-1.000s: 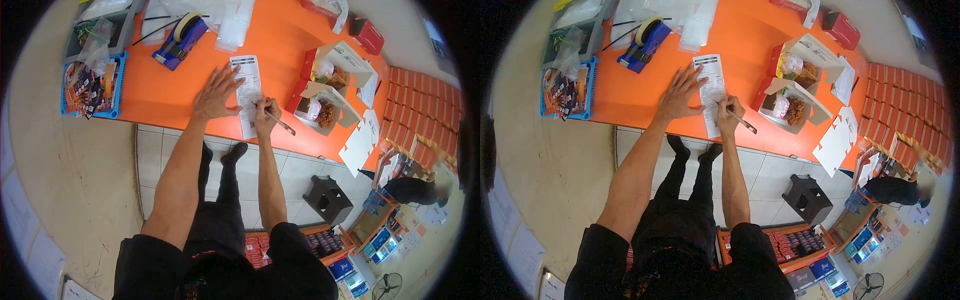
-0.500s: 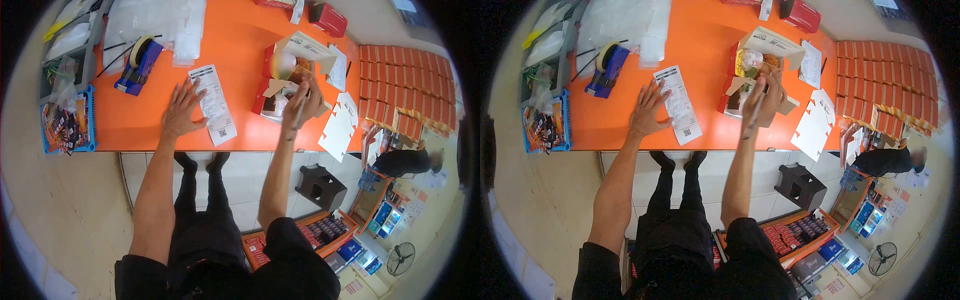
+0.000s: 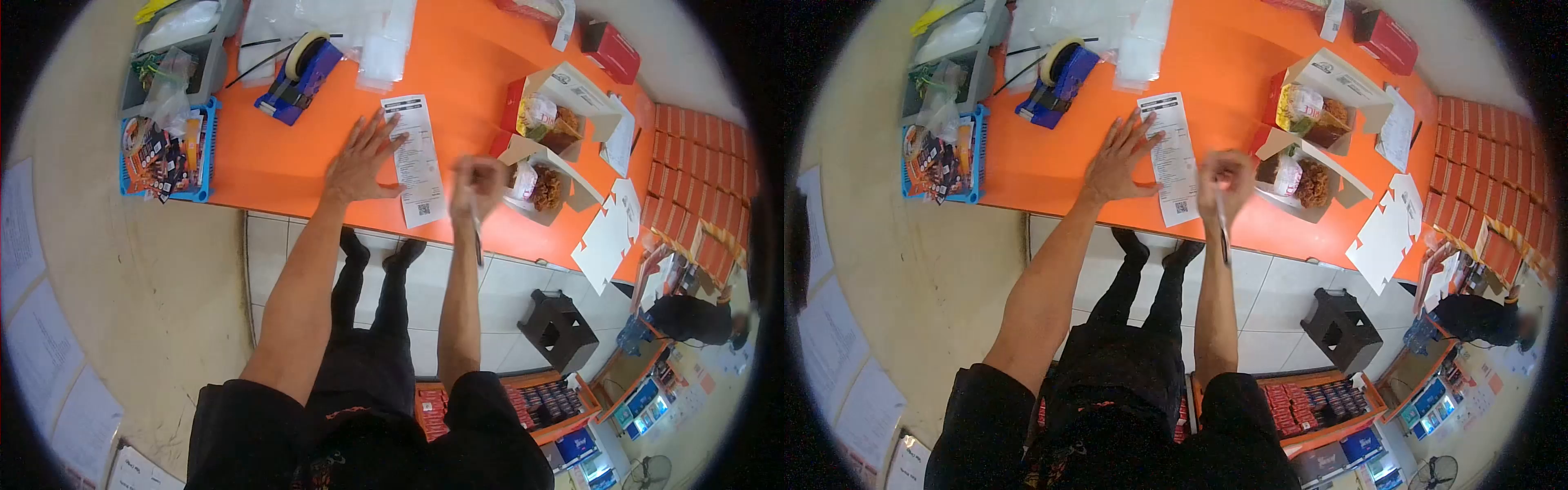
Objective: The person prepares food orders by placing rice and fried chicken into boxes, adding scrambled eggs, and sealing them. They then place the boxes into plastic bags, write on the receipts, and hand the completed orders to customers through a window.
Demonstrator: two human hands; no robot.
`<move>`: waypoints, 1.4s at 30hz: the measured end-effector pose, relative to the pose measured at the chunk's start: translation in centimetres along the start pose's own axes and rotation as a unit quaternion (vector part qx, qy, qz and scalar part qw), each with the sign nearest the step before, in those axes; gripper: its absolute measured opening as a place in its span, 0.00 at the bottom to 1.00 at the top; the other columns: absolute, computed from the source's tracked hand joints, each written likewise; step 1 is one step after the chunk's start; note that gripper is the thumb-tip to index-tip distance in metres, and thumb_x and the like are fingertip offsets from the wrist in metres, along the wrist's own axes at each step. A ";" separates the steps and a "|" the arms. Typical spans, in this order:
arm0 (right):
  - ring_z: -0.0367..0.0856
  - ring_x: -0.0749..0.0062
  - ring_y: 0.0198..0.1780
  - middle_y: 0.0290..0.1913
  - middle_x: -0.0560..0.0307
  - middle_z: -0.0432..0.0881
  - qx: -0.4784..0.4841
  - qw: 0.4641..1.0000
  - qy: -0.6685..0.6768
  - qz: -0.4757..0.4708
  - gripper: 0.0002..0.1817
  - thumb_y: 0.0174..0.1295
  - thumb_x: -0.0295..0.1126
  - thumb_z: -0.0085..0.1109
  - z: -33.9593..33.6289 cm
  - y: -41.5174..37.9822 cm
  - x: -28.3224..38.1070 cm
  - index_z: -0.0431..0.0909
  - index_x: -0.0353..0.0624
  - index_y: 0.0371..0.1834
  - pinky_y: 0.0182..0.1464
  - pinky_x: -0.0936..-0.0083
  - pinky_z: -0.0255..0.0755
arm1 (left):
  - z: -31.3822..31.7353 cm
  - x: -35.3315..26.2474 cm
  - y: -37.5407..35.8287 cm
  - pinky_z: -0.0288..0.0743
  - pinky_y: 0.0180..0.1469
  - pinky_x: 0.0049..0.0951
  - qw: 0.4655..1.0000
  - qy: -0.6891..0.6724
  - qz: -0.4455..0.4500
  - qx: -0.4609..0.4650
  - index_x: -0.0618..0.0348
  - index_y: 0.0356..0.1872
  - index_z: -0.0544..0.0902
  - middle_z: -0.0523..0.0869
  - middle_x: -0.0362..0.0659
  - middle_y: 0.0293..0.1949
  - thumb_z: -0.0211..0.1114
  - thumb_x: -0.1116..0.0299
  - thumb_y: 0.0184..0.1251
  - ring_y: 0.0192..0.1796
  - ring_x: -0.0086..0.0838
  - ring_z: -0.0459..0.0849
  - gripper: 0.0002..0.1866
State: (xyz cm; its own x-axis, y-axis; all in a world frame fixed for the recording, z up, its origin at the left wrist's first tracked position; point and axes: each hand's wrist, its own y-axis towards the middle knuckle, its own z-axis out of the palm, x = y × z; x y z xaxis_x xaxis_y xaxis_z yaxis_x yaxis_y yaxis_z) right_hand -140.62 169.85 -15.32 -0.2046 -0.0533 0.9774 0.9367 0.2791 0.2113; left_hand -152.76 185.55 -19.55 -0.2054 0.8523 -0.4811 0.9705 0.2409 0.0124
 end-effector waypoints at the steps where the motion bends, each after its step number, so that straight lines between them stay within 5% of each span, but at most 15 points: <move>1: 0.76 0.82 0.31 0.29 0.56 0.80 0.117 0.991 0.044 0.040 0.06 0.61 0.21 0.63 0.5 -0.6 -0.4 0.73 0.39 0.34 0.32 0.84 0.68 | -0.1 -0.1 -0.1 0.33 0.80 0.48 1.000 0.001 0.002 0.002 0.44 0.73 0.65 0.50 0.41 0.79 0.73 0.37 0.43 0.81 0.41 0.39 0.52; 8: 0.67 0.85 0.24 0.20 0.62 0.73 0.181 0.976 -0.022 0.123 0.17 0.65 0.20 0.59 -0.4 -2.0 -6.5 0.64 0.40 0.20 0.26 0.82 0.62 | -0.1 -0.1 0.0 0.34 0.80 0.49 1.000 0.000 0.000 0.005 0.42 0.73 0.64 0.50 0.41 0.79 0.74 0.39 0.42 0.81 0.41 0.42 0.53; 13: 0.62 0.85 0.21 0.17 0.63 0.68 0.181 0.980 -0.081 0.019 0.20 0.68 0.23 0.56 -1.0 -2.6 -6.1 0.61 0.39 0.17 0.24 0.81 0.59 | -0.2 -0.3 -0.1 0.34 0.80 0.49 1.000 -0.007 0.000 -0.003 0.42 0.73 0.64 0.51 0.41 0.79 0.75 0.41 0.42 0.81 0.41 0.42 0.52; 19: 0.64 0.83 0.18 0.16 0.60 0.71 0.188 0.972 -0.135 -0.048 0.17 0.66 0.21 0.55 -1.1 -2.5 -6.9 0.64 0.38 0.18 0.21 0.79 0.59 | 0.1 -0.3 0.0 0.33 0.80 0.48 1.000 -0.012 0.000 -0.006 0.41 0.73 0.64 0.51 0.41 0.79 0.74 0.41 0.42 0.81 0.40 0.42 0.52; 22: 0.61 0.82 0.18 0.16 0.60 0.68 0.102 0.991 -0.084 -0.003 0.18 0.65 0.21 0.56 -0.7 -3.0 -7.4 0.62 0.38 0.18 0.21 0.78 0.58 | 0.1 -0.2 -0.2 0.33 0.80 0.48 1.000 -0.014 0.001 -0.008 0.41 0.73 0.63 0.51 0.40 0.79 0.74 0.40 0.43 0.81 0.40 0.41 0.52; 31: 0.59 0.83 0.19 0.16 0.63 0.65 0.159 0.977 -0.137 -0.036 0.18 0.68 0.23 0.55 -2.0 -3.4 -6.8 0.62 0.40 0.19 0.21 0.79 0.55 | 0.1 0.0 -0.1 0.32 0.80 0.48 1.000 -0.001 0.002 0.000 0.40 0.74 0.62 0.50 0.39 0.79 0.73 0.38 0.43 0.81 0.39 0.41 0.53; 34: 0.59 0.83 0.18 0.16 0.62 0.65 0.077 0.989 -0.121 -0.015 0.18 0.68 0.23 0.55 -1.7 -3.6 -6.7 0.62 0.40 0.19 0.20 0.78 0.54 | 0.3 0.0 -0.1 0.32 0.80 0.48 1.000 -0.004 0.003 0.000 0.40 0.74 0.62 0.49 0.39 0.79 0.73 0.38 0.43 0.81 0.39 0.40 0.53; 42: 0.62 0.80 0.19 0.17 0.59 0.68 0.112 0.983 -0.138 -0.034 0.15 0.67 0.22 0.56 -2.7 -3.8 -7.6 0.66 0.37 0.22 0.21 0.78 0.58 | -0.2 -0.1 -0.1 0.33 0.80 0.49 1.000 0.000 0.012 0.005 0.40 0.74 0.62 0.50 0.40 0.79 0.74 0.37 0.40 0.81 0.40 0.41 0.56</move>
State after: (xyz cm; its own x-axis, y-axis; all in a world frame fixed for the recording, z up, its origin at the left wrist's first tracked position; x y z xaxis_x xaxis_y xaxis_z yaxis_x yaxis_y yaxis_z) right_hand -141.91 166.58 -23.51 -0.3627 0.1746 0.9154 0.8383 0.4901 0.2387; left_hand -152.86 185.55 -19.31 -0.1813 0.8583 -0.4801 0.9765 0.2150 0.0157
